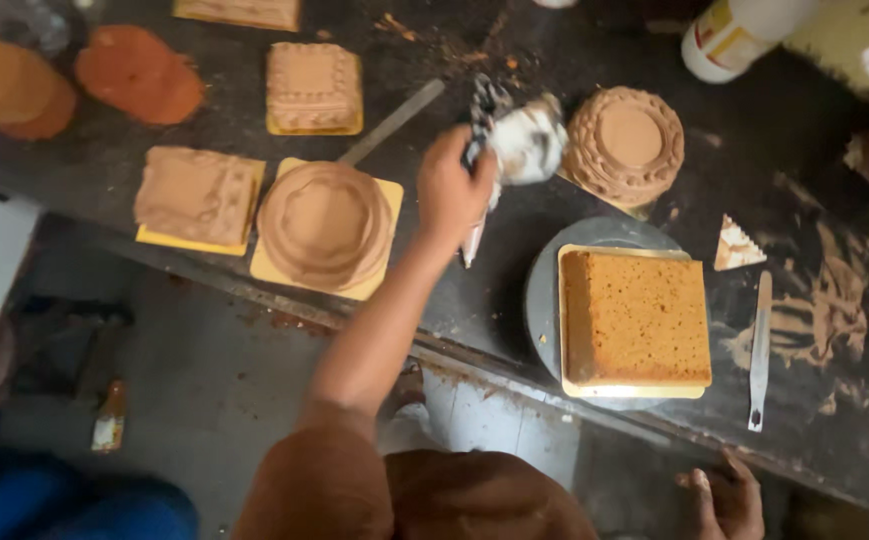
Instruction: The person frosts and decorates square and round cakes by applying chocolate frosting with a piping bag and spreading it with a palette knife on a turntable.
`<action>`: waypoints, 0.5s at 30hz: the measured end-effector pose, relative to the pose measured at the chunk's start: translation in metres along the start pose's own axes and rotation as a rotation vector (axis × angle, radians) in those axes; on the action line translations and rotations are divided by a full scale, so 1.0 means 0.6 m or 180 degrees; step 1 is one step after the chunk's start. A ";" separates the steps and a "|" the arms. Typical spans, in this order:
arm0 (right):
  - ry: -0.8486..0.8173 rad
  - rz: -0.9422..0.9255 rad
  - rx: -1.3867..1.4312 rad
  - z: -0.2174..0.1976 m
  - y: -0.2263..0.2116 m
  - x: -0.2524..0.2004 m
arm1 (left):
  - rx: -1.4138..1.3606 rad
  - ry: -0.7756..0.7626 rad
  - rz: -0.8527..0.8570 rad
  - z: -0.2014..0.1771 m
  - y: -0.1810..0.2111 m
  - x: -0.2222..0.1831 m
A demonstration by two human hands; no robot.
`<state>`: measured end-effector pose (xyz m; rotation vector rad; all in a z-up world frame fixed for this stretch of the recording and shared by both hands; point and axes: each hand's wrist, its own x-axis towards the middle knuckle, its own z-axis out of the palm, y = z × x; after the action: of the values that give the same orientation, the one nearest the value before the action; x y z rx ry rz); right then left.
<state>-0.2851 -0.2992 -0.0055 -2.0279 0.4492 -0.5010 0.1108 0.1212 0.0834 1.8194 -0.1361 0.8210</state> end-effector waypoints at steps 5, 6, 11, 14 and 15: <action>-0.0635 -0.0091 0.0224 0.068 -0.190 0.013 | -0.1710 -0.0280 -0.0440 -0.174 0.219 -0.218; -0.0936 -0.0526 0.0475 0.090 -0.221 0.010 | -0.2196 -0.0486 -0.0746 -0.189 0.246 -0.280; -0.1588 -0.1584 -0.0901 0.183 -0.310 -0.037 | -0.2510 -0.0976 -0.0945 -0.154 0.339 -0.552; -0.1237 -0.3115 -0.1736 0.228 -0.324 -0.102 | -0.2776 -0.0560 -0.1820 -0.153 0.339 -0.605; -0.1299 -0.3170 -0.1698 0.221 -0.320 -0.127 | -0.3080 -0.0056 -0.3161 -0.158 0.334 -0.612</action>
<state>-0.2596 -0.0745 0.0905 -2.7141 -0.8109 -0.5505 -0.3032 0.0162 0.0413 0.7761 0.3044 -0.0272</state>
